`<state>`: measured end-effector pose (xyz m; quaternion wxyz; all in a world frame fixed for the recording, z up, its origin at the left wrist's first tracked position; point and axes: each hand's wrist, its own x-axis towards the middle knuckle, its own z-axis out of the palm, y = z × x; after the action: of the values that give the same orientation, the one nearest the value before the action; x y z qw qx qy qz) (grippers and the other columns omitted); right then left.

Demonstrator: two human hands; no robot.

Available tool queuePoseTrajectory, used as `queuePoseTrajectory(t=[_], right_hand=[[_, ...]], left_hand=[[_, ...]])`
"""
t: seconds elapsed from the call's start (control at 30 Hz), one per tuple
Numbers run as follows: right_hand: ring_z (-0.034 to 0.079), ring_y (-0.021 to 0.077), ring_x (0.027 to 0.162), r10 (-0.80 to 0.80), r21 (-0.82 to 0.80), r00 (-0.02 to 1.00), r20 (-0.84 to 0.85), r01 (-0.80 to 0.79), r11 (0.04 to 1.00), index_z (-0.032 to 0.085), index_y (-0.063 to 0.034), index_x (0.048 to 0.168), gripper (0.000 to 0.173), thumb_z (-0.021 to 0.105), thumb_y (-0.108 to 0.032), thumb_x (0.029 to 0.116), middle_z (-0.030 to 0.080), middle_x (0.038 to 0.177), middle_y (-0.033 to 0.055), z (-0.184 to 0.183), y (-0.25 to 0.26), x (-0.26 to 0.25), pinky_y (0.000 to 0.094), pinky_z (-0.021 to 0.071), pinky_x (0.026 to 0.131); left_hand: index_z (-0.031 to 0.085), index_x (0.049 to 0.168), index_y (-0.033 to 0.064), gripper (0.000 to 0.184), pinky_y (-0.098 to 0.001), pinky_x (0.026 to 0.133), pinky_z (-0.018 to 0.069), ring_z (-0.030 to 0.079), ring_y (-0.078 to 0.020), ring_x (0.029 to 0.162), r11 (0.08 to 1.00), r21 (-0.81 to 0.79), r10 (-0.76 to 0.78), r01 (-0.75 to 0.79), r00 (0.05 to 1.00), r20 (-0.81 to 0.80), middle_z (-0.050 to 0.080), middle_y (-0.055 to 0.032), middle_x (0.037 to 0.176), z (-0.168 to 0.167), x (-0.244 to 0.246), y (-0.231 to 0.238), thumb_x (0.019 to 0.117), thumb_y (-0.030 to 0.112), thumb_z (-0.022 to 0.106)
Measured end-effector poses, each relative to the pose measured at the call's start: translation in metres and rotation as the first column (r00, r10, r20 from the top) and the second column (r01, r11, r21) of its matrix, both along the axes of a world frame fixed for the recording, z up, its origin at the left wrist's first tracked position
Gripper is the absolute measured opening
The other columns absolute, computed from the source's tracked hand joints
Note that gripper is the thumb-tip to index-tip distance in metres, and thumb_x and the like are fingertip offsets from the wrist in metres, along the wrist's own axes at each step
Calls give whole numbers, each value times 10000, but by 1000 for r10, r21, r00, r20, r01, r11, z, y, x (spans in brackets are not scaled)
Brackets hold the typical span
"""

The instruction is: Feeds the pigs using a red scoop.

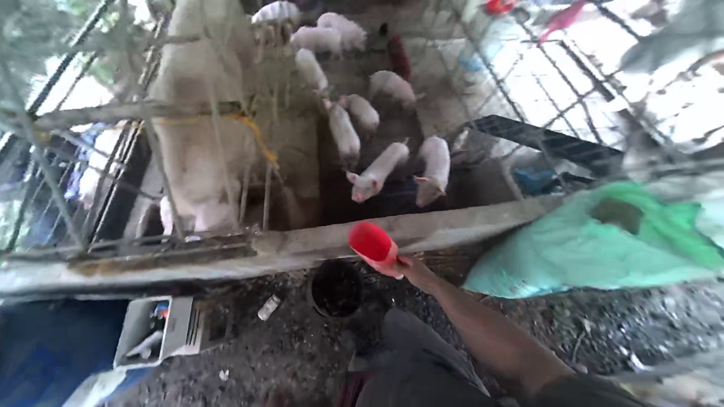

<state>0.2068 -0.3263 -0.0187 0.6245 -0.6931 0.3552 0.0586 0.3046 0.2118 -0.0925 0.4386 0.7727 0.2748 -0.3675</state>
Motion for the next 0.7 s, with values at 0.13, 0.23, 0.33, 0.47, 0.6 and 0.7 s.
queuePoseTrajectory(t=[0.13, 0.23, 0.33, 0.47, 0.6, 0.7], right_hand=[[680, 232, 1166, -380, 157, 924, -39, 381, 911, 606, -32, 1372, 508, 703, -328, 971, 691, 1279, 144, -22, 25, -167, 446, 563, 1033], [648, 265, 1202, -603, 173, 784, -148, 621, 765, 528, 1, 1436, 520, 597, -328, 1040, 648, 1321, 198, -6, 39, -272, 459, 527, 1058], [654, 293, 1187, -757, 140, 627, -183, 779, 611, 536, 27, 1415, 568, 497, -433, 1083, 654, 1298, 229, -16, 59, -381, 485, 530, 1046], [653, 286, 1195, -891, 151, 414, -185, 908, 391, 551, 17, 1405, 645, 459, -528, 1073, 662, 1294, 214, -21, 93, -521, 480, 527, 1045], [630, 305, 1231, -935, 88, 253, -247, 967, 239, 567, 27, 1385, 641, 516, -518, 1051, 647, 1318, 228, -26, 115, -648, 496, 496, 1080], [647, 306, 1203, -945, 20, 155, -289, 988, 156, 585, 27, 1364, 629, 513, -515, 1054, 667, 1278, 228, -23, 133, -715, 507, 503, 1068]], left_hand=[[608, 1276, -58, 403, -484, 877, 567, 681, -310, 970, 912, 75, -401, 404, 915, -50, 687, -234, 1138, 8, 27, -53, 1095, 278, 482], [654, 1245, -26, 390, -560, 917, 544, 668, -375, 1024, 685, 113, -717, 719, 694, -66, 679, -255, 1151, 11, 23, -133, 1081, 296, 507], [619, 1305, 9, 401, -482, 848, 545, 656, -289, 948, 538, 37, -841, 842, 539, -42, 679, -197, 1136, 15, -3, -231, 1093, 318, 476], [556, 1391, 28, 418, -473, 869, 566, 691, -283, 1005, 386, -31, -921, 922, 387, 42, 688, -184, 1205, 28, -78, -388, 1100, 317, 471], [529, 1418, 31, 451, -460, 874, 565, 692, -271, 1017, 263, -53, -958, 963, 267, 105, 686, -174, 1225, 35, -196, -526, 1112, 348, 430], [511, 1436, 36, 448, -454, 898, 560, 685, -274, 1049, 177, -80, -978, 981, 185, 95, 665, -182, 1264, 44, -289, -592, 1112, 336, 437]])
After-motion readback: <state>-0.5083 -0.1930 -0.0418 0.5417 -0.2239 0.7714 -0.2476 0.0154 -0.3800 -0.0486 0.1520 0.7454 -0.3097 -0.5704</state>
